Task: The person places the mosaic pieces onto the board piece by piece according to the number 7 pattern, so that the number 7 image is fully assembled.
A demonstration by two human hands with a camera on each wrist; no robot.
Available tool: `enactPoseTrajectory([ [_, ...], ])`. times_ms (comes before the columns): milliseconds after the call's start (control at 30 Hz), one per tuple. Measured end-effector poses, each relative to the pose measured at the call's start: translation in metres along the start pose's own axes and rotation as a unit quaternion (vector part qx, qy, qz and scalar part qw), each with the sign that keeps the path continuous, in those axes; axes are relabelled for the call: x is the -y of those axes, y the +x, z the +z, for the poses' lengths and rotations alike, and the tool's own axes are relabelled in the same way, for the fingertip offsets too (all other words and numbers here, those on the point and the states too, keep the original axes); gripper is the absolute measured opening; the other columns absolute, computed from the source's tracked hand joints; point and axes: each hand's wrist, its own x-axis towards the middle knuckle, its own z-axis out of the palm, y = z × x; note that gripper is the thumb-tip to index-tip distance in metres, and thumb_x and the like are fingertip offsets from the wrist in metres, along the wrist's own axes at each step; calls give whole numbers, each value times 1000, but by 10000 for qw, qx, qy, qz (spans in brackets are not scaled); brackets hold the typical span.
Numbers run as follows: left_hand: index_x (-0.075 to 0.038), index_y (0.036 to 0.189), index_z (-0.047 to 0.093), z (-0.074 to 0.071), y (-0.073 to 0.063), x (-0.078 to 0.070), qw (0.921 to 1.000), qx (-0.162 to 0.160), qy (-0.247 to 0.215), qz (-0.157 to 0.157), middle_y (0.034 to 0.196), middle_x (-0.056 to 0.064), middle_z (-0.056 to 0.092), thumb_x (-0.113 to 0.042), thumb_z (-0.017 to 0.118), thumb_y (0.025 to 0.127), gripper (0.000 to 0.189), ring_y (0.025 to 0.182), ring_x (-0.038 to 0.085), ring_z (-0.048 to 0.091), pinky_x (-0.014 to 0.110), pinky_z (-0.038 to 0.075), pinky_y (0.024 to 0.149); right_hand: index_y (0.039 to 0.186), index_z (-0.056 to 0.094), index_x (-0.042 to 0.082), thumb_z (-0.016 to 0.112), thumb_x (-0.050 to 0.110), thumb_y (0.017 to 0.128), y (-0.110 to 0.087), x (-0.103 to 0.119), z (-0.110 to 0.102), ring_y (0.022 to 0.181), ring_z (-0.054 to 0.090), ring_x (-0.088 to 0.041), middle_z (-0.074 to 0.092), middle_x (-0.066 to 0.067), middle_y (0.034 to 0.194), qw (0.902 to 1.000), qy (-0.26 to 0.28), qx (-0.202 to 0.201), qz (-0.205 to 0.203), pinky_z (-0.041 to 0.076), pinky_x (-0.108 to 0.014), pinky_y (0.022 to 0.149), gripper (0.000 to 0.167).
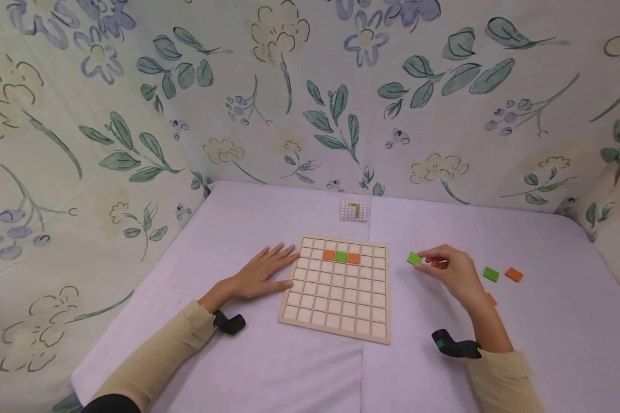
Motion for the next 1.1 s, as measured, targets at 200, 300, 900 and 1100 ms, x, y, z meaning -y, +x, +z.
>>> enactPoseTrajectory([
  [200,-28,161,17,0,1,1,10000,-12,18,15,166,-3,10,-64,40,99,76,153,23,0,49,0,120,106,77,12,84,27,82,16,-12,21,81,49,-18,62,-3,91,9986,195,126,-466,46,-16,60,30],
  [300,-27,161,17,-1,1,0,10000,-39,35,59,166,-1,11,-63,41,100,75,153,25,1,51,1,120,105,77,10,86,23,81,16,14,22,81,50,-19,62,-4,89,9983,351,287,-358,47,-22,56,29],
  [900,-26,161,18,0,1,1,10000,-53,25,56,166,-1,12,-64,40,99,76,153,25,2,52,2,120,104,74,-4,82,8,83,17,92,55,79,51,-22,60,-7,85,9895,747,1238,-17,45,-22,63,26],
  [1100,-28,161,17,1,1,1,9999,-40,80,45,166,-2,10,-66,38,99,76,153,24,1,51,2,120,103,74,-6,82,4,81,17,93,65,77,53,-21,62,-8,85,9860,930,1381,-15,46,-23,63,26],
])
